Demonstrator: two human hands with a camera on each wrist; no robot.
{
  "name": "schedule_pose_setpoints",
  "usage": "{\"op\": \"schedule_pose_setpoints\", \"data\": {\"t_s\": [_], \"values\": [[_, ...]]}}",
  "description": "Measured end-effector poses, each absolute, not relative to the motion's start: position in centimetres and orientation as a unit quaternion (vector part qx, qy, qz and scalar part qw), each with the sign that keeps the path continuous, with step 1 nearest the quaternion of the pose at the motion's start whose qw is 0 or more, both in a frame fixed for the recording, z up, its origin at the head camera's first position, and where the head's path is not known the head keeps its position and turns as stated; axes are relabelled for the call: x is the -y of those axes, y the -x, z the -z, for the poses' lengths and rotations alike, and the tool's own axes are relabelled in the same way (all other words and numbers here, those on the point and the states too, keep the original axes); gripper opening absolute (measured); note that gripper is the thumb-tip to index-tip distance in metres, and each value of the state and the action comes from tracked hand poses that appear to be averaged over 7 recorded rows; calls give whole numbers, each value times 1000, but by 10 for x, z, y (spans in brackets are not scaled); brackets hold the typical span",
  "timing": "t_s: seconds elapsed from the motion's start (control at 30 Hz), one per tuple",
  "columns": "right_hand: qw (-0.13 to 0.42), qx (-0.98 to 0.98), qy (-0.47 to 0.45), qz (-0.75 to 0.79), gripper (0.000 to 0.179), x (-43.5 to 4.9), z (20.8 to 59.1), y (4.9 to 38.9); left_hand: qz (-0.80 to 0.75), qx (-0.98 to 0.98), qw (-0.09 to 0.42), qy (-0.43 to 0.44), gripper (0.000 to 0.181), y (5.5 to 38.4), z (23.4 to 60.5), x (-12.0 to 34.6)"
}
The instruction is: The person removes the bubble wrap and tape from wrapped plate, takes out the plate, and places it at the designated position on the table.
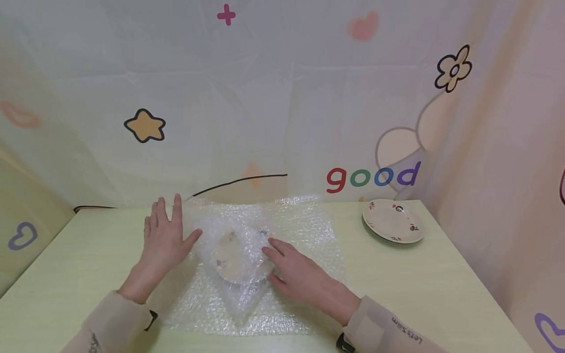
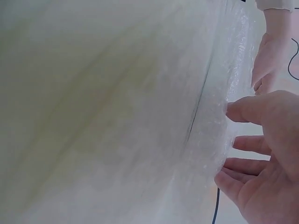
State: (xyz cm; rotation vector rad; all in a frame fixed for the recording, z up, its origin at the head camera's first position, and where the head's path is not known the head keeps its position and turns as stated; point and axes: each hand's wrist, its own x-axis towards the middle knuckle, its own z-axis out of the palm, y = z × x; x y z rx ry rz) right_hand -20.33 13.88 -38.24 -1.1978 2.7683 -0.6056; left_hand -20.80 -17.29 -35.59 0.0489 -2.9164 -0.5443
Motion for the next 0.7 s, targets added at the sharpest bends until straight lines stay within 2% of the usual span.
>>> {"op": "schedule_pose_setpoints", "data": {"t_s": [0.47,0.7], "values": [[22,-897,407,174,57,-139,383,203,128,990,61,-5,87,211,359,177],[21,-895,413,169,58,-139,384,203,106,994,26,12,85,212,362,175]]}}
